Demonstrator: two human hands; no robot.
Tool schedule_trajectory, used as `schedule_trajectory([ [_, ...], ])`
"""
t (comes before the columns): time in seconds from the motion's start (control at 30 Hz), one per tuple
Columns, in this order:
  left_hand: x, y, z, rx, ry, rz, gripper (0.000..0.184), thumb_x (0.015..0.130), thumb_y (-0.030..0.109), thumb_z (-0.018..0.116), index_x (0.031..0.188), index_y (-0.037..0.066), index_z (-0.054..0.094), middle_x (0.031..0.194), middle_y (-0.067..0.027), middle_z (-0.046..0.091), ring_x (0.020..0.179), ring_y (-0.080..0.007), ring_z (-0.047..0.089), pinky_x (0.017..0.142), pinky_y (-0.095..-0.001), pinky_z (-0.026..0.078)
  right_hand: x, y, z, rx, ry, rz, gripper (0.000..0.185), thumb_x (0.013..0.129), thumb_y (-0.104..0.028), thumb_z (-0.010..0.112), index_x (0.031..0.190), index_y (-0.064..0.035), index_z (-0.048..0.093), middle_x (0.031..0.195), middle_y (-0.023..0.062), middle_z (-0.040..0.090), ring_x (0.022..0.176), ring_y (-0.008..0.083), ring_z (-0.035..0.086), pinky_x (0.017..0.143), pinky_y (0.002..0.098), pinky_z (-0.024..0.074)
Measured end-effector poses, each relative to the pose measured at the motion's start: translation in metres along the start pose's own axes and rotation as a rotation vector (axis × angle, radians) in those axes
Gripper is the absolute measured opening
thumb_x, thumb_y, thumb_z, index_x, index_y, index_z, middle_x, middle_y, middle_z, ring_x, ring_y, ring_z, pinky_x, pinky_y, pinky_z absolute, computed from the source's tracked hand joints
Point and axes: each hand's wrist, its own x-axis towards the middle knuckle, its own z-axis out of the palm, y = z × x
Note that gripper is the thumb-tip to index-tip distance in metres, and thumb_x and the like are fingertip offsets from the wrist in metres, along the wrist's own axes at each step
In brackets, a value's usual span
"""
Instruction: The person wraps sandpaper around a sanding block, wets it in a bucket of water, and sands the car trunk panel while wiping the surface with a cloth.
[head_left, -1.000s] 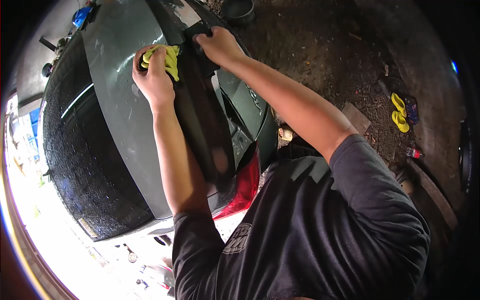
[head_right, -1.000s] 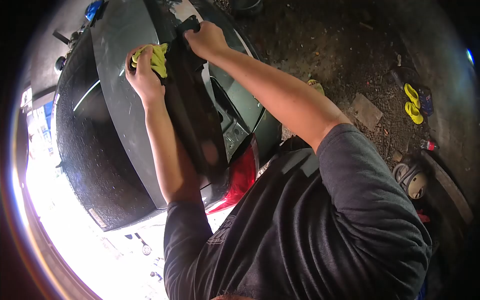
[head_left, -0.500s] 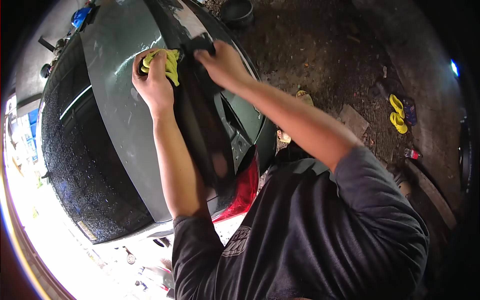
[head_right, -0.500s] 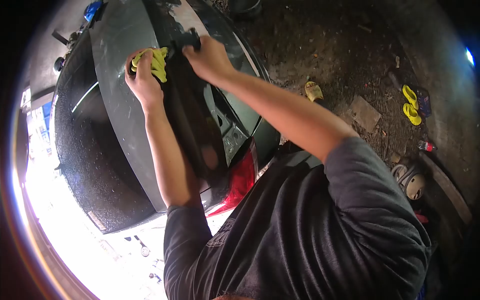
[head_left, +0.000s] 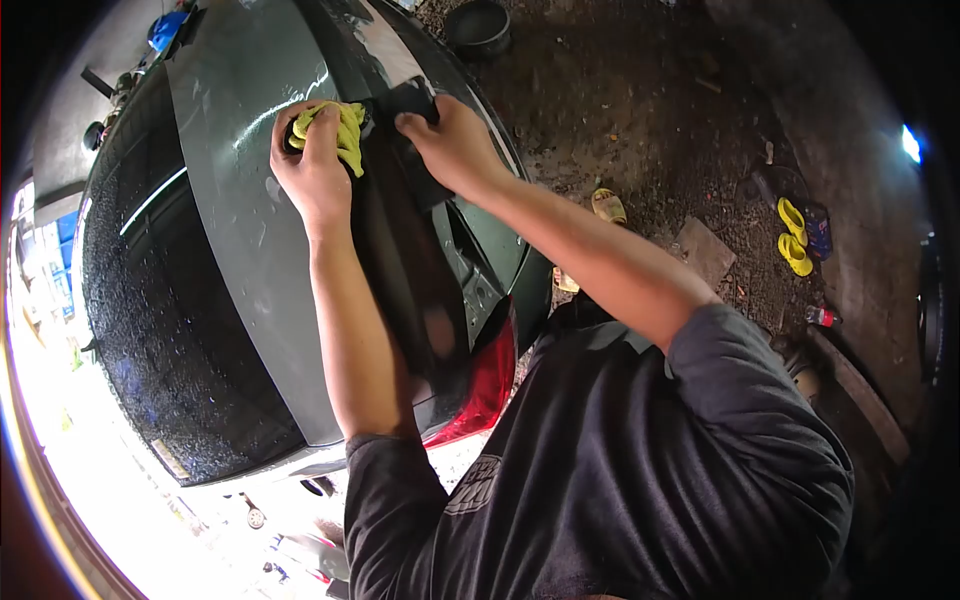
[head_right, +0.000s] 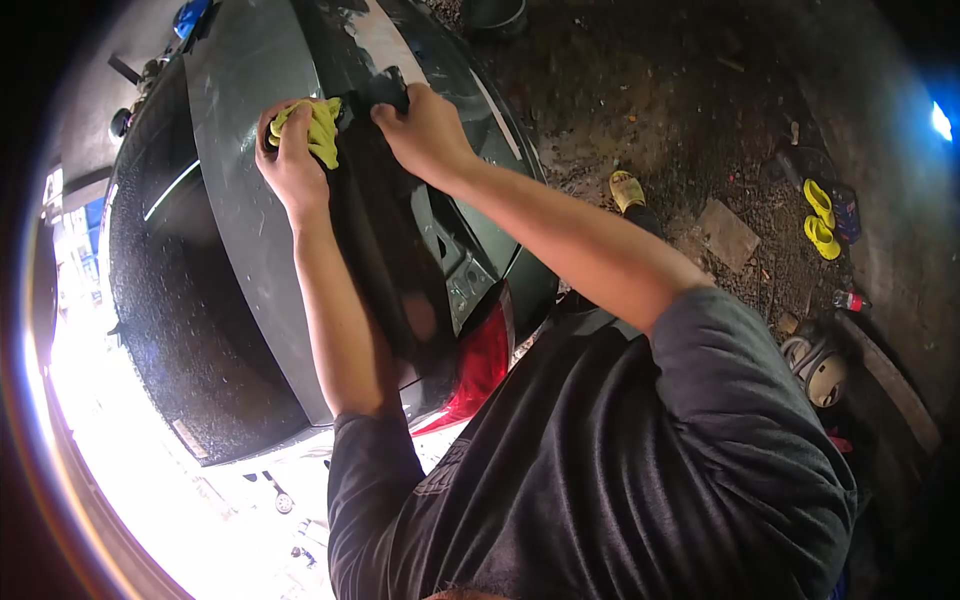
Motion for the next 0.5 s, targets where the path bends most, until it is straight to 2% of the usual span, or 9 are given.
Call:
schedule_trajectory([
  [0.1,-0.005,0.000,-0.001,0.010,-0.002,-0.015,0.013,0.088,0.007,0.062,0.095,-0.003,0.064,0.086,-0.0132,0.069,0.069,-0.0197,0.063,0.065,-0.0309,0.052,0.023,0.000,0.001,-0.060,0.000,0.015,0.049,0.090,-0.043,0.066,0.092,0.0055,0.063,0.083,0.0252,0.068,0.081,0.0359,0.069,0.072,0.0464,0.0505],
  [0.13,-0.006,0.000,0.000,0.007,0.009,-0.016,0.013,0.088,0.007,0.062,0.095,-0.003,0.064,0.086,-0.0132,0.069,0.069,-0.0198,0.063,0.065,-0.0310,0.052,0.040,-0.003,0.002,0.003,-0.013,0.065,0.048,0.088,-0.037,0.066,0.096,0.0094,0.065,0.091,0.0310,0.069,0.095,0.0445,0.068,0.083,0.0479,0.0527],
  [0.27,-0.001,0.000,-0.001,-0.008,0.000,-0.004,0.013,0.087,0.008,0.062,0.095,-0.003,0.064,0.085,-0.0131,0.069,0.068,-0.0198,0.063,0.064,-0.0310,0.052,0.009,-0.003,-0.004,-0.025,-0.029,0.021,0.046,0.088,-0.037,0.066,0.095,0.0090,0.064,0.092,0.0308,0.069,0.095,0.0452,0.068,0.083,0.0480,0.0525],
  [0.37,-0.003,-0.001,0.001,-0.026,0.003,-0.011,0.013,0.087,0.008,0.061,0.095,-0.003,0.064,0.084,-0.0129,0.069,0.068,-0.0201,0.063,0.064,-0.0311,0.052,0.000,-0.002,-0.007,0.008,-0.057,0.064,0.045,0.088,-0.036,0.065,0.096,0.0081,0.065,0.094,0.0311,0.069,0.096,0.0452,0.068,0.083,0.0478,0.0524],
  [0.47,-0.005,0.004,0.000,-0.036,0.000,-0.073,0.012,0.087,0.008,0.064,0.094,-0.002,0.065,0.086,-0.0055,0.068,0.079,-0.0120,0.059,0.077,-0.0266,0.049,0.045,0.004,0.006,0.023,-0.014,0.081,0.044,0.088,-0.036,0.066,0.096,0.0077,0.065,0.095,0.0312,0.069,0.095,0.0445,0.068,0.082,0.0482,0.0517],
  [0.5,-0.004,0.006,0.000,-0.039,0.002,-0.073,0.012,0.087,0.008,0.064,0.094,-0.002,0.065,0.086,-0.0056,0.068,0.079,-0.0120,0.059,0.077,-0.0267,0.049,0.053,0.003,0.005,0.028,0.001,0.085,0.044,0.088,-0.036,0.067,0.096,0.0078,0.065,0.095,0.0313,0.068,0.093,0.0445,0.068,0.081,0.0483,0.0515],
])
